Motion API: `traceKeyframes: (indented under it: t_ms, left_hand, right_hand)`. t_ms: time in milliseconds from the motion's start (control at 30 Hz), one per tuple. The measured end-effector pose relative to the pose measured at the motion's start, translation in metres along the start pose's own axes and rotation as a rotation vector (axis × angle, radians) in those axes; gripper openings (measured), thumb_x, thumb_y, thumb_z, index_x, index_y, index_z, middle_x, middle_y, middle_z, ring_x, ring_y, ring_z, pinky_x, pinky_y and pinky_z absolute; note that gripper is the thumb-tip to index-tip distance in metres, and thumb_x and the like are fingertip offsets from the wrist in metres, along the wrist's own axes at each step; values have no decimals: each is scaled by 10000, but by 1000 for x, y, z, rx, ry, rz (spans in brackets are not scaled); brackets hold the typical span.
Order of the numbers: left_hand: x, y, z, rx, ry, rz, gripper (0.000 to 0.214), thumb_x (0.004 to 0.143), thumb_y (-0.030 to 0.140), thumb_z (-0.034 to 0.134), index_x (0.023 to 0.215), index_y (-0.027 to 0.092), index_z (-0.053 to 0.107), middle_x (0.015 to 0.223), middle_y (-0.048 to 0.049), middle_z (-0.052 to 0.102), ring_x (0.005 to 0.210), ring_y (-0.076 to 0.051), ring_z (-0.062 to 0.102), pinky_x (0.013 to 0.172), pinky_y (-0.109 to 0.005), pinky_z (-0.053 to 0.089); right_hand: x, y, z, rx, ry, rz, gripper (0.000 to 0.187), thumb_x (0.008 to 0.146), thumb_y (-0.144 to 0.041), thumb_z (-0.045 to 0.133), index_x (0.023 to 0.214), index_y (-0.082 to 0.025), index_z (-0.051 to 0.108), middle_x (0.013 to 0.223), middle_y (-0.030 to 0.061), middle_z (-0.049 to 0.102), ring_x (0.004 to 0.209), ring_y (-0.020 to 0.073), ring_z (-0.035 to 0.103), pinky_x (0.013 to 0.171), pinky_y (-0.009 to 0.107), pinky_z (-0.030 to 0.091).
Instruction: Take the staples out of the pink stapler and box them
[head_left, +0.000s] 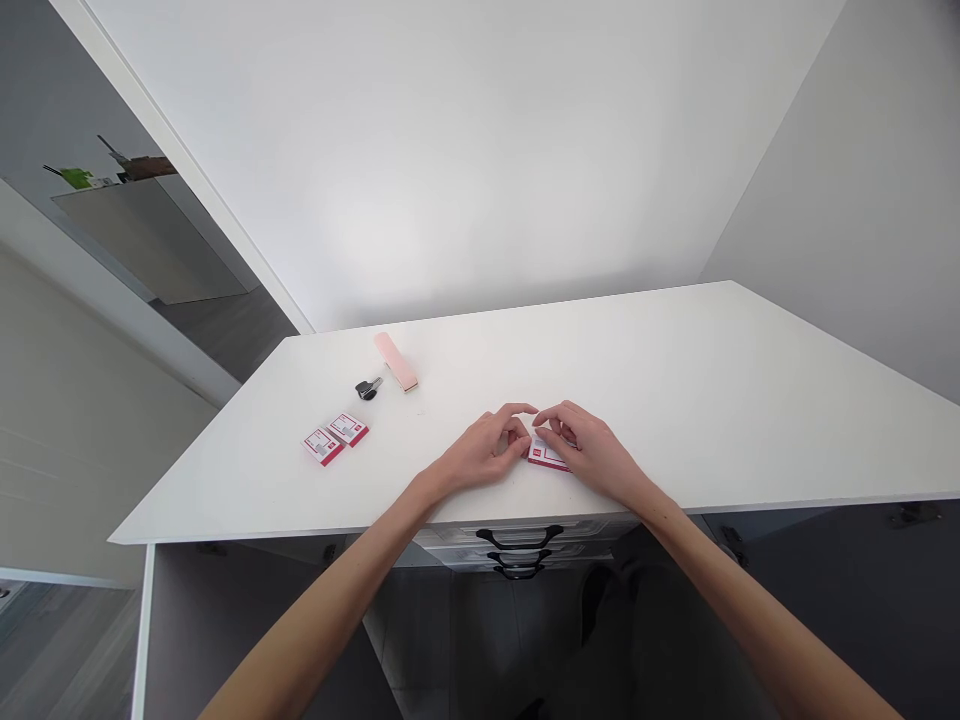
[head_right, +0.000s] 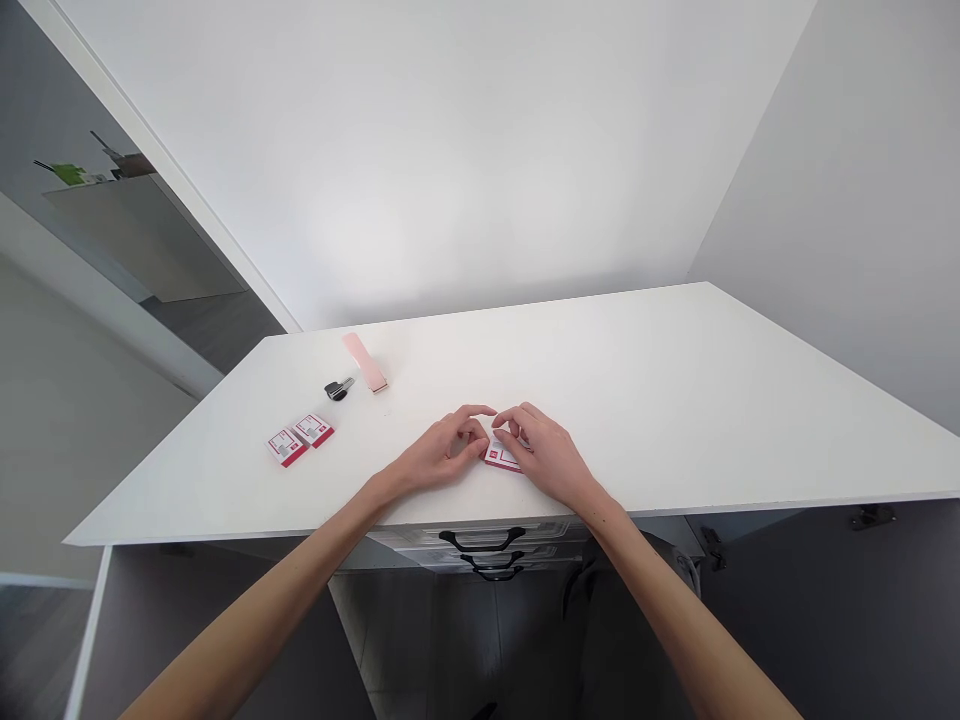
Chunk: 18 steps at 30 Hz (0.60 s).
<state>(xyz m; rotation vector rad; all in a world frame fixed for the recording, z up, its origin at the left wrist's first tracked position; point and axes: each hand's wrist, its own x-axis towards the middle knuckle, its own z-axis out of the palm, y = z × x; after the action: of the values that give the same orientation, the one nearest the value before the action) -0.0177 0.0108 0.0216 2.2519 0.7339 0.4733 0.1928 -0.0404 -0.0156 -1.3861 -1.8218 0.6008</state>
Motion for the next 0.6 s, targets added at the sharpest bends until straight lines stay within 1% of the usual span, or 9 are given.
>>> traceKeyframes:
  t_ms: [100, 200, 300, 400, 500, 600]
  left_hand:
    - [0, -1, 1, -16, 14, -12, 415, 1024, 371, 463, 1420, 249, 445, 934, -23, 701, 845, -184, 616, 839, -346, 487]
    - [0, -3, 2, -19, 63, -29, 391, 1021, 400, 475, 1381, 247, 473, 933, -27, 694, 848, -189, 620, 849, -357, 491]
    - [1, -4, 1, 36, 81, -9, 429, 969, 452, 593, 1344, 250, 540, 978, -43, 672, 926, -210, 619, 914, -380, 480]
    - [2, -4, 0, 156, 41, 45, 488, 879, 508, 724, 1298, 274, 633, 1019, -56, 638, 983, -237, 592, 977, -411, 450]
    - [2, -3, 0, 210, 31, 73, 419, 879, 517, 729, 1230, 290, 698, 1054, -67, 620, 1001, -247, 579, 982, -420, 442]
    - [0, -5, -1, 214, 85, 55, 372, 893, 513, 715, 1165, 260, 707, 1026, -66, 618, 988, -246, 580, 944, -406, 456]
  right_hand:
    - [0, 0, 0, 4, -1, 6, 259, 1033, -430, 452, 1053, -277, 660, 874, 25, 611, 721, 191, 556, 691, 344, 465]
    - [1, -2, -1, 34, 19, 22, 286, 1034, -452, 442, 1047, -264, 656, 904, 38, 654, 715, 192, 566, 686, 347, 466]
    - [2, -3, -2, 115, 101, 81, 314, 1031, -475, 433, 1041, -247, 649, 934, 49, 694, 736, 200, 588, 687, 343, 472]
    - [2, -3, -4, 172, 209, 179, 358, 1025, -517, 425, 1025, -238, 650, 907, 47, 707, 713, 200, 588, 671, 338, 467]
    - [2, -2, -5, 185, 253, 231, 402, 1011, -571, 428, 1009, -236, 650, 874, 47, 704, 679, 197, 577, 646, 336, 459]
    - [2, -1, -5, 199, 252, 233, 418, 1000, -599, 434, 998, -238, 646, 895, 56, 712, 710, 205, 596, 643, 333, 466]
